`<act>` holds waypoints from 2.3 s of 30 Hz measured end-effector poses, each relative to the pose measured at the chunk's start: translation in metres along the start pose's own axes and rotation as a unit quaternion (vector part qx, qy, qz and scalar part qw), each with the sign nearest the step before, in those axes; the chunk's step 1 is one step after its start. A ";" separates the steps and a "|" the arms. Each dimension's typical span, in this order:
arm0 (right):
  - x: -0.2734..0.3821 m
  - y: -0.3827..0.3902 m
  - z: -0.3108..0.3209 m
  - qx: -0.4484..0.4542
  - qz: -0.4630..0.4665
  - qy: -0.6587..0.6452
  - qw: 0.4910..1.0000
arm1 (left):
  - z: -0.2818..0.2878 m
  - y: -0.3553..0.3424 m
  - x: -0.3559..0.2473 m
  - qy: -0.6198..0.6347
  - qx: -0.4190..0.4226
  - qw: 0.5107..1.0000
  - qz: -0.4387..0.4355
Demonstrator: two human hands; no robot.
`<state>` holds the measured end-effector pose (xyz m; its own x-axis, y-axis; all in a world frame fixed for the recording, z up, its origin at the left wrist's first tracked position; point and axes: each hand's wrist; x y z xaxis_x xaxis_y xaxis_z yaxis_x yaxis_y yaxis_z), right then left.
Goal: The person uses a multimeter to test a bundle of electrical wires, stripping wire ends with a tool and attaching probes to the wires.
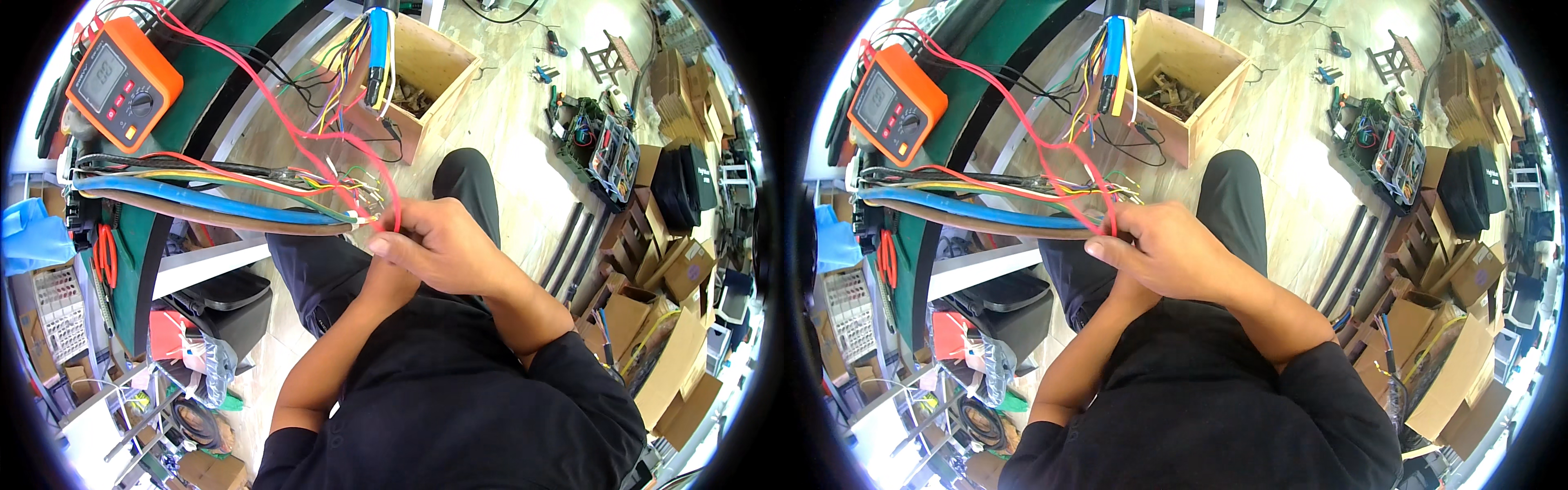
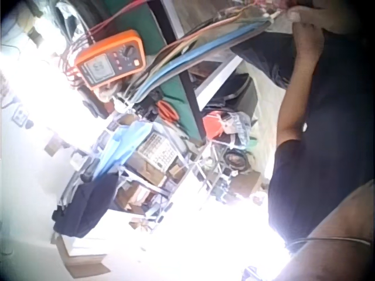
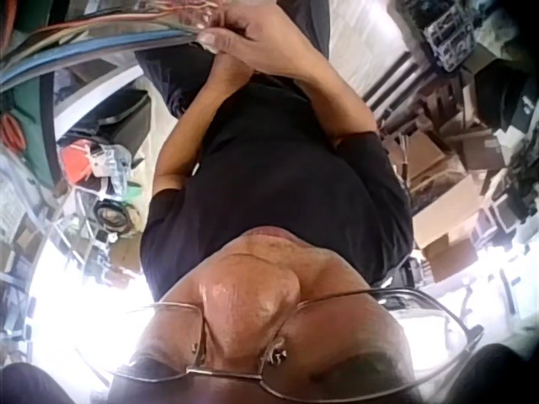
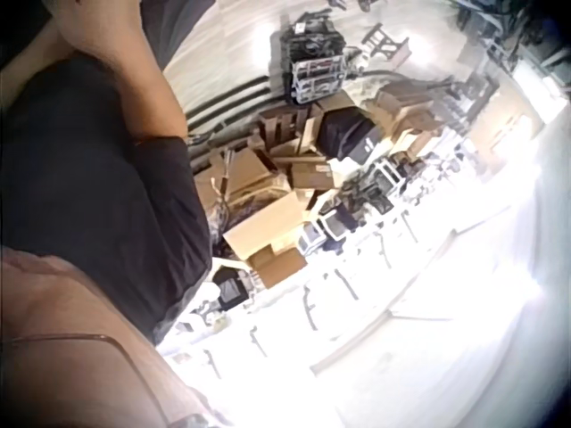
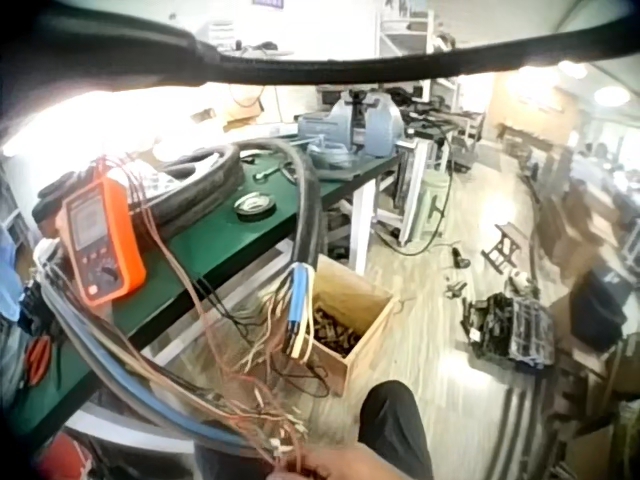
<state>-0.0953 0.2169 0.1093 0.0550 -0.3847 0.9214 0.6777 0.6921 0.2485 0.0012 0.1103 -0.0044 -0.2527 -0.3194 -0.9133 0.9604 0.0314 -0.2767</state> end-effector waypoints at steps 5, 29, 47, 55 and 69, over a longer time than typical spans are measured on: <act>-0.057 0.022 -0.008 -0.287 -0.020 -0.126 0.950 | 0.020 -0.011 -0.031 0.096 -0.037 0.992 0.072; -0.143 0.056 0.039 -0.335 -0.215 -0.614 0.682 | 0.002 0.020 -0.075 0.333 0.159 0.929 0.016; -0.126 0.053 0.073 -0.215 -0.179 -0.466 0.839 | -0.008 -0.011 -0.067 0.106 0.205 0.959 0.166; -0.138 0.042 0.080 -0.277 -0.203 -0.151 0.927 | -0.023 -0.080 -0.071 -0.169 0.146 0.974 -0.040; -0.166 -0.071 0.046 -0.266 -0.189 0.148 0.934 | 0.039 0.012 -0.001 -0.098 0.083 0.973 0.192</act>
<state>-0.1865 0.2598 -0.0476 -0.1154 -0.7471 0.6546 0.9533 0.1018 0.2842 0.0181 0.0742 0.0050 0.1394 -0.4897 -0.8607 0.9895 0.0360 0.1398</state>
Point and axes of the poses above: each hand's wrist, its own y-axis away from the middle knuckle, its own z-axis out of the back of the hand, x = y × z, and after that the axes turned 14 degrees about -z, right-handed
